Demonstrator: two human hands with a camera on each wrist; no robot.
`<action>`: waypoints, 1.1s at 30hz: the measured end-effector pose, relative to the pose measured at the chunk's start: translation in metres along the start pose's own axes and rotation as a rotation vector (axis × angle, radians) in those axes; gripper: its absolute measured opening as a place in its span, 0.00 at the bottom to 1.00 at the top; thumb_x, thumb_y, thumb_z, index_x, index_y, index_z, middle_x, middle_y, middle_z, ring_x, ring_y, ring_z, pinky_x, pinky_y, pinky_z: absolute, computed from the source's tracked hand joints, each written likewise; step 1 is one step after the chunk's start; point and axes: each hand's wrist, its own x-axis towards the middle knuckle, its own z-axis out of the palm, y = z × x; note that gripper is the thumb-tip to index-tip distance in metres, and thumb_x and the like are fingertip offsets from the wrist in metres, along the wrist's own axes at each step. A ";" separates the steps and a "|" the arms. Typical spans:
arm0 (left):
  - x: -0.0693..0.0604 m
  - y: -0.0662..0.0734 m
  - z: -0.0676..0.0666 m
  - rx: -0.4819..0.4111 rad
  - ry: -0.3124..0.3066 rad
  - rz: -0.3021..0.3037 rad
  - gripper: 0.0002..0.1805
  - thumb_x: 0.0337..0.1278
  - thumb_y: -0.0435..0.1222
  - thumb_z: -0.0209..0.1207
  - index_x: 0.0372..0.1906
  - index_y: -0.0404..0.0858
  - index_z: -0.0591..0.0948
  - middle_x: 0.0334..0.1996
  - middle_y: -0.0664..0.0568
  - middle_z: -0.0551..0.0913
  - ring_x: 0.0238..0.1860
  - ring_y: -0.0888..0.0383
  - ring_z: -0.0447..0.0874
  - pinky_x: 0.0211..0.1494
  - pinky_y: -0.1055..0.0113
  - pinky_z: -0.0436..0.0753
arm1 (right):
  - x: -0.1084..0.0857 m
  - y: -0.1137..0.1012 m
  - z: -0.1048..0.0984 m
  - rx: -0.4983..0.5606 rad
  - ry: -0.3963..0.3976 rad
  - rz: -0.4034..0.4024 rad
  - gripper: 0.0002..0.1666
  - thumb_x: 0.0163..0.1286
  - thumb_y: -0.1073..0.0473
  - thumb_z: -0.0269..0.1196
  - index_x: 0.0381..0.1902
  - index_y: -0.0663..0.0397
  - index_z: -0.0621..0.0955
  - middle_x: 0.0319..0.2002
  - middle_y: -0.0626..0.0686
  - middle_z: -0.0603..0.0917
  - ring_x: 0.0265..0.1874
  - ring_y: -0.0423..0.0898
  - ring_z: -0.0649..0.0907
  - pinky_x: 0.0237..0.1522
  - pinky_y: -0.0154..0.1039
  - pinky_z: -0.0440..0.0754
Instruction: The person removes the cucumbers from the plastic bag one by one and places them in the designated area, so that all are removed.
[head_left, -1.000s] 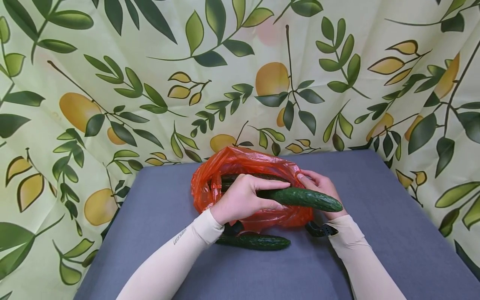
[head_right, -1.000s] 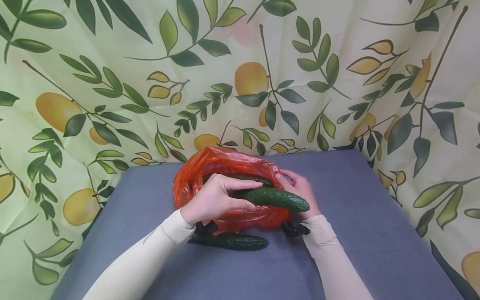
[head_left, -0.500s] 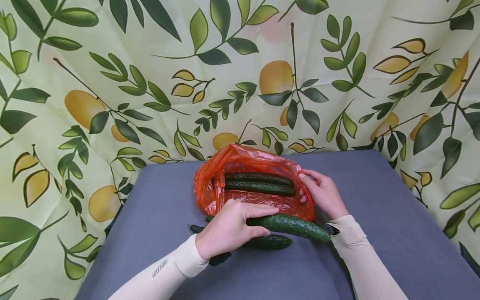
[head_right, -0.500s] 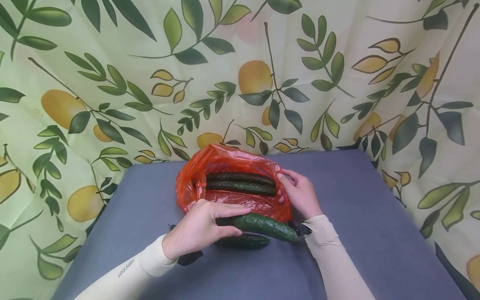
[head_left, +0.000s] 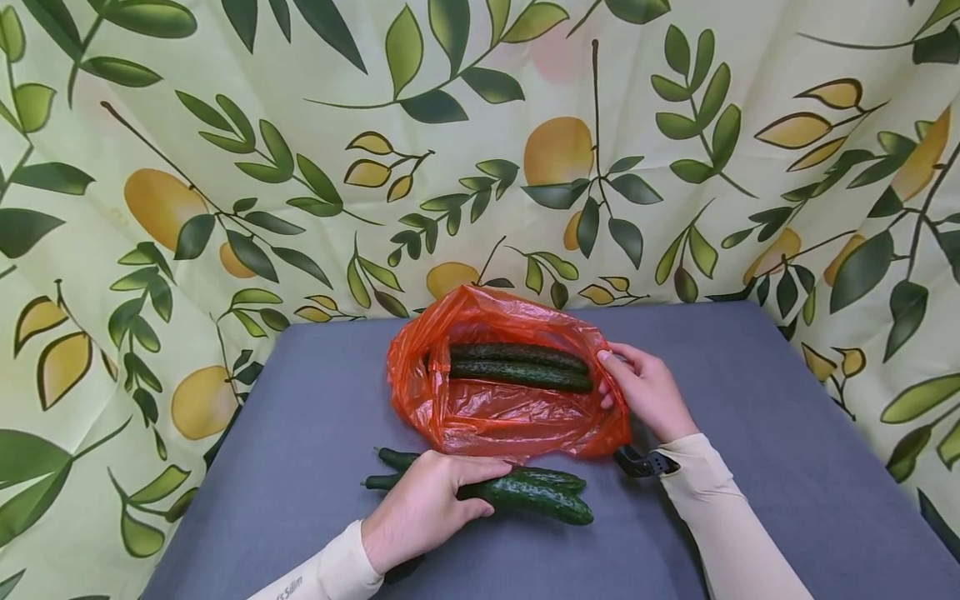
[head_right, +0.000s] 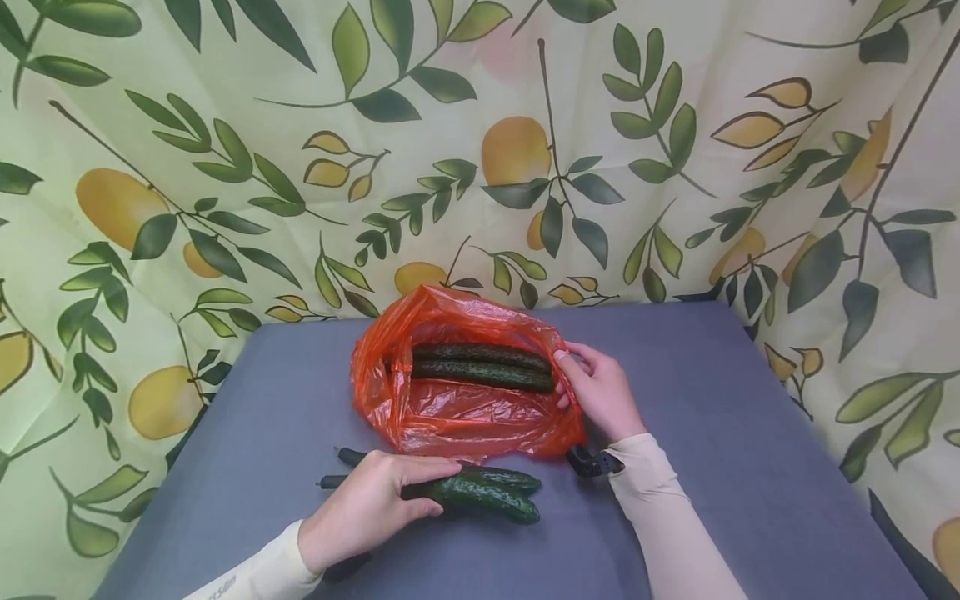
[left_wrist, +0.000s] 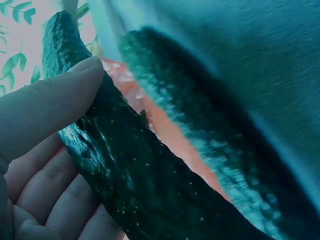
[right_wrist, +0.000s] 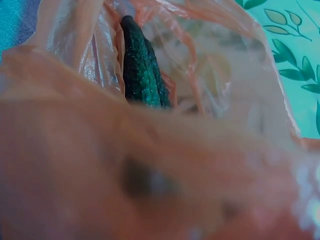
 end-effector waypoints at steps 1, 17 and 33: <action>-0.002 -0.002 0.002 0.005 -0.002 -0.003 0.30 0.58 0.34 0.78 0.66 0.53 0.88 0.62 0.62 0.89 0.64 0.65 0.87 0.66 0.59 0.87 | 0.000 0.000 0.000 -0.002 -0.001 0.000 0.37 0.84 0.40 0.59 0.78 0.57 0.73 0.31 0.56 0.87 0.25 0.46 0.89 0.35 0.41 0.92; -0.015 -0.012 0.028 0.030 -0.096 -0.030 0.27 0.59 0.30 0.76 0.63 0.51 0.89 0.59 0.66 0.90 0.63 0.66 0.87 0.63 0.63 0.88 | 0.001 -0.001 -0.001 -0.024 -0.005 0.010 0.37 0.84 0.38 0.59 0.77 0.56 0.74 0.31 0.56 0.88 0.25 0.47 0.89 0.34 0.42 0.92; -0.007 -0.017 0.028 0.075 -0.105 -0.057 0.27 0.55 0.34 0.79 0.61 0.51 0.90 0.57 0.64 0.91 0.59 0.66 0.89 0.60 0.63 0.89 | 0.003 0.003 -0.001 -0.030 -0.010 0.017 0.36 0.85 0.39 0.58 0.77 0.56 0.73 0.32 0.56 0.87 0.25 0.47 0.89 0.35 0.43 0.92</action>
